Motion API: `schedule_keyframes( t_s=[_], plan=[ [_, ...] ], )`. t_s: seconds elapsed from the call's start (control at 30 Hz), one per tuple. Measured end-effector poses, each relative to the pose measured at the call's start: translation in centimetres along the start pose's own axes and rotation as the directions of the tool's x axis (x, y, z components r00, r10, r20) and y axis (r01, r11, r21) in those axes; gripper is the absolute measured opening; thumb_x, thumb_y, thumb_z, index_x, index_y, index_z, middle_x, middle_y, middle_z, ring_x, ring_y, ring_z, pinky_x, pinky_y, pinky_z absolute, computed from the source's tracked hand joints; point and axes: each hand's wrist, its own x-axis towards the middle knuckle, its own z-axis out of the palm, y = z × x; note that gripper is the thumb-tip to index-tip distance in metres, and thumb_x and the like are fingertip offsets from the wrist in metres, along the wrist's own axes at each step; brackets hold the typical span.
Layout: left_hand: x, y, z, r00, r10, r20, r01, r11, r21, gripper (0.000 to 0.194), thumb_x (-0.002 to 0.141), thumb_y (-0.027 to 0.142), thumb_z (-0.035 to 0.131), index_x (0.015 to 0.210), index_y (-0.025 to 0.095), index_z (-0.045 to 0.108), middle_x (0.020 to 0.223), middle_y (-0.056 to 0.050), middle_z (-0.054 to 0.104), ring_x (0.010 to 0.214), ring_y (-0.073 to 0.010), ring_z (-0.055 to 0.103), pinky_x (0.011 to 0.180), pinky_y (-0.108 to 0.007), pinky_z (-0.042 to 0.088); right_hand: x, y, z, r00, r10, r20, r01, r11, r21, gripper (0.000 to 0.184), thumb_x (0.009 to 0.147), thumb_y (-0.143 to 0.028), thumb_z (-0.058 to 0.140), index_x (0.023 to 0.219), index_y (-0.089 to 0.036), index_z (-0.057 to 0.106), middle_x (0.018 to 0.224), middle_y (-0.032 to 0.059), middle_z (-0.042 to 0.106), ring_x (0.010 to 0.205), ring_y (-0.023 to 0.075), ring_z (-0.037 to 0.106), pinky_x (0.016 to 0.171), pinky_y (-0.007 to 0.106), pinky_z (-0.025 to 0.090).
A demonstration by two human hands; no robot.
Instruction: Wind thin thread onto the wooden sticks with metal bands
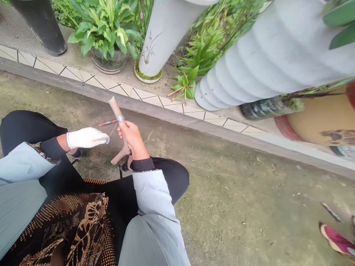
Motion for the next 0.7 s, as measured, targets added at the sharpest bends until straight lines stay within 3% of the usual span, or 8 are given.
schedule_keyframes(
  t_s=[0.07, 0.17, 0.33, 0.47, 0.53, 0.57, 0.63, 0.7],
  plan=[
    [0.0, 0.0, 0.3, 0.999, -0.003, -0.05, 0.007, 0.997, 0.075, 0.038, 0.1, 0.038, 0.034, 0.101, 0.019, 0.067, 0.08, -0.005, 0.071, 0.068, -0.0163, 0.063, 0.062, -0.025, 0.042, 0.5, 0.3, -0.5, 0.999, 0.012, -0.042, -0.014, 0.998, -0.063, 0.025, 0.082, -0.041, 0.061, 0.076, -0.018, 0.054, 0.067, -0.0025, 0.054, 0.052, 0.0066, 0.045, 0.049, 0.021, 0.039],
    [0.0, 0.0, 0.7, 0.995, 0.003, -0.099, 0.012, 0.989, 0.149, 0.037, 0.1, 0.037, 0.035, 0.095, 0.019, 0.067, 0.073, -0.004, 0.069, 0.061, -0.0159, 0.061, 0.057, -0.025, 0.039, 1.2, 0.8, -1.3, 0.995, 0.003, -0.104, -0.044, 0.921, -0.386, 0.022, 0.085, -0.034, 0.056, 0.099, -0.018, 0.061, 0.071, -0.0013, 0.06, 0.053, 0.0093, 0.049, 0.054, 0.023, 0.041],
    [-0.1, -0.2, 1.4, 0.992, 0.048, -0.115, -0.019, 0.969, 0.245, 0.034, 0.098, 0.034, 0.038, 0.087, 0.018, 0.066, 0.066, -0.005, 0.067, 0.057, -0.0164, 0.059, 0.055, -0.026, 0.037, 1.0, 0.7, -1.4, 0.995, -0.094, -0.017, 0.025, 0.426, -0.905, 0.032, 0.089, -0.039, 0.054, 0.115, -0.022, 0.065, 0.101, 0.0086, 0.072, 0.089, 0.0221, 0.064, 0.073, 0.03, 0.044],
    [0.0, -0.3, 1.2, 0.977, 0.148, -0.151, -0.107, 0.962, 0.251, 0.023, 0.091, 0.026, 0.046, 0.081, 0.018, 0.065, 0.068, -0.006, 0.067, 0.059, -0.0169, 0.059, 0.059, -0.028, 0.04, 0.2, 0.1, -0.5, 0.993, 0.086, 0.086, 0.073, 0.144, -0.987, 0.026, 0.088, -0.036, 0.056, 0.105, -0.02, 0.069, 0.101, 0.0119, 0.072, 0.092, 0.0235, 0.064, 0.07, 0.03, 0.04],
    [0.0, -0.5, 0.7, 0.973, 0.174, -0.153, -0.135, 0.962, 0.237, 0.02, 0.088, 0.023, 0.048, 0.078, 0.018, 0.064, 0.067, -0.006, 0.066, 0.059, -0.017, 0.058, 0.061, -0.029, 0.041, -0.2, -0.2, -0.2, 0.94, 0.256, 0.227, 0.189, 0.164, -0.968, 0.02, 0.084, -0.032, 0.06, 0.096, -0.019, 0.07, 0.093, 0.009, 0.071, 0.083, 0.0194, 0.063, 0.065, 0.027, 0.038],
    [0.0, -0.7, 0.4, 0.972, 0.183, -0.15, -0.148, 0.964, 0.219, 0.019, 0.088, 0.022, 0.048, 0.077, 0.018, 0.064, 0.068, -0.005, 0.066, 0.06, -0.0169, 0.058, 0.062, -0.029, 0.041, -0.3, -0.4, -0.2, 0.877, 0.362, 0.318, 0.244, 0.236, -0.941, 0.018, 0.083, -0.031, 0.061, 0.093, -0.019, 0.071, 0.086, 0.0062, 0.07, 0.076, 0.0165, 0.061, 0.063, 0.026, 0.037],
    [0.1, -1.0, 0.0, 0.97, 0.187, -0.156, -0.167, 0.977, 0.134, 0.022, 0.089, 0.024, 0.047, 0.077, 0.019, 0.064, 0.071, -0.005, 0.067, 0.064, -0.0165, 0.059, 0.066, -0.029, 0.042, -0.8, -1.1, -0.4, 0.67, 0.523, 0.526, 0.298, 0.46, -0.837, 0.016, 0.079, -0.029, 0.063, 0.09, -0.019, 0.07, 0.074, 0.0005, 0.065, 0.063, 0.0115, 0.055, 0.058, 0.024, 0.037],
    [0.1, -1.3, -0.3, 0.975, 0.146, -0.169, -0.153, 0.988, -0.033, 0.025, 0.092, 0.029, 0.045, 0.081, 0.018, 0.065, 0.078, -0.004, 0.068, 0.069, -0.0155, 0.06, 0.069, -0.027, 0.043, -1.4, -2.0, -1.0, 0.505, 0.508, 0.697, 0.252, 0.686, -0.683, 0.02, 0.075, -0.028, 0.067, 0.093, -0.018, 0.07, 0.071, -0.0025, 0.062, 0.059, 0.009, 0.051, 0.057, 0.022, 0.039]
  ],
)
